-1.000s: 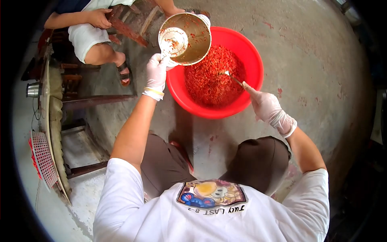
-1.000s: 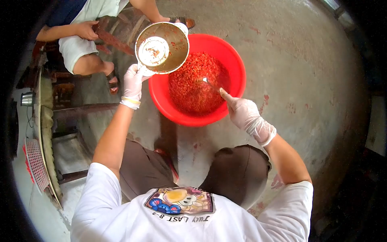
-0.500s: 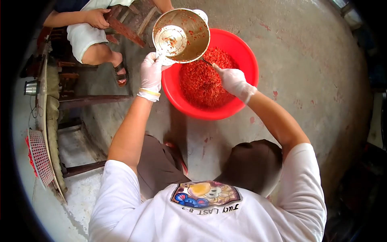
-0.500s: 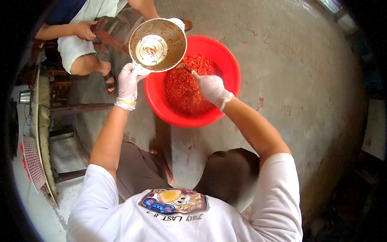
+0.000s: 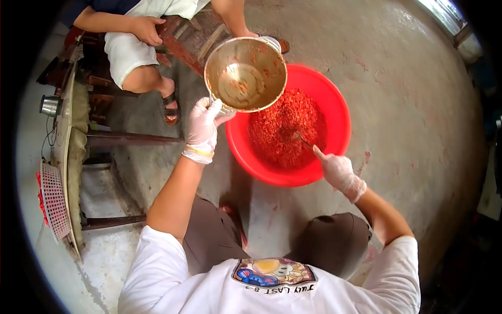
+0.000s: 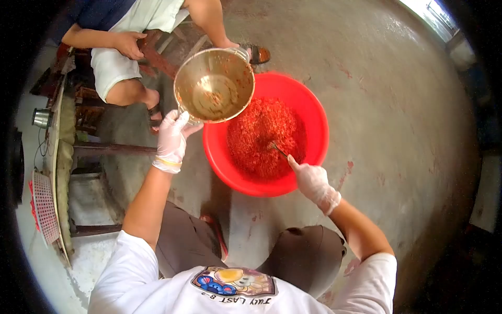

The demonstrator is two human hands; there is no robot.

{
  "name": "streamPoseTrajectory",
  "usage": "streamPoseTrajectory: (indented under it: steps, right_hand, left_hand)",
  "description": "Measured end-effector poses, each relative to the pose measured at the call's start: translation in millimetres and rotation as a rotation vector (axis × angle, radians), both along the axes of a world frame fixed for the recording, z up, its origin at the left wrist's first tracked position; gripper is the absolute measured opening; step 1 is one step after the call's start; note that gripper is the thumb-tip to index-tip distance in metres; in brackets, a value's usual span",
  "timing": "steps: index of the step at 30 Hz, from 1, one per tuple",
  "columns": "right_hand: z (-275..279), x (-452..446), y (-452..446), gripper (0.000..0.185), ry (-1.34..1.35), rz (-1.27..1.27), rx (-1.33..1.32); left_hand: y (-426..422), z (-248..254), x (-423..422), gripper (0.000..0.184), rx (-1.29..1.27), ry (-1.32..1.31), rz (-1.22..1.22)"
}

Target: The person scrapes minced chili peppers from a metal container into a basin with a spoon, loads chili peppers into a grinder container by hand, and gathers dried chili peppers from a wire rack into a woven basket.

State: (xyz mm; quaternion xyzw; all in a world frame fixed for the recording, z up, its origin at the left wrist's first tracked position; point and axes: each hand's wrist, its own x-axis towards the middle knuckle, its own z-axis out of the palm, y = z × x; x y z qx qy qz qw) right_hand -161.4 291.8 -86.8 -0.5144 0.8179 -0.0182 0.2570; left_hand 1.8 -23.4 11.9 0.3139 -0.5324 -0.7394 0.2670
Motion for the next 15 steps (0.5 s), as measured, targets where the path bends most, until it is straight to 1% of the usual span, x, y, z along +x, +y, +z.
streamPoseTrajectory:
  steps: [2,4,6,7,8,11,12,15]
  right_hand:
    - [-1,2,4,0.066,0.003,-0.024,0.024]
    - [-4,8,7,0.064,-0.020,-0.037,0.097]
    - [-2,10,9,0.062,-0.020,-0.041,0.045]
    - [1,11,8,0.062,-0.026,-0.038,0.025]
    - [7,7,7,0.062,-0.053,-0.035,0.069]
    - [20,0,6,0.062,-0.010,-0.002,0.155]
    - [34,-1,-1,0.059,0.094,0.077,0.200]
    - [55,-16,-22,0.055,0.098,0.223,0.184]
  left_hand:
    - [1,12,-2,0.010,0.187,0.066,0.045]
    - [-5,11,4,0.008,0.328,0.087,0.083]
    - [-16,1,11,0.009,0.441,0.135,0.092]
    - [-16,2,14,0.010,0.430,0.137,0.075]
    - [-16,4,14,0.011,0.419,0.139,0.059]
    - [-17,12,20,0.015,0.399,0.123,0.044]
    - [-15,18,21,0.015,0.400,0.114,0.058]
    - [-9,25,32,0.017,0.444,0.139,0.101]
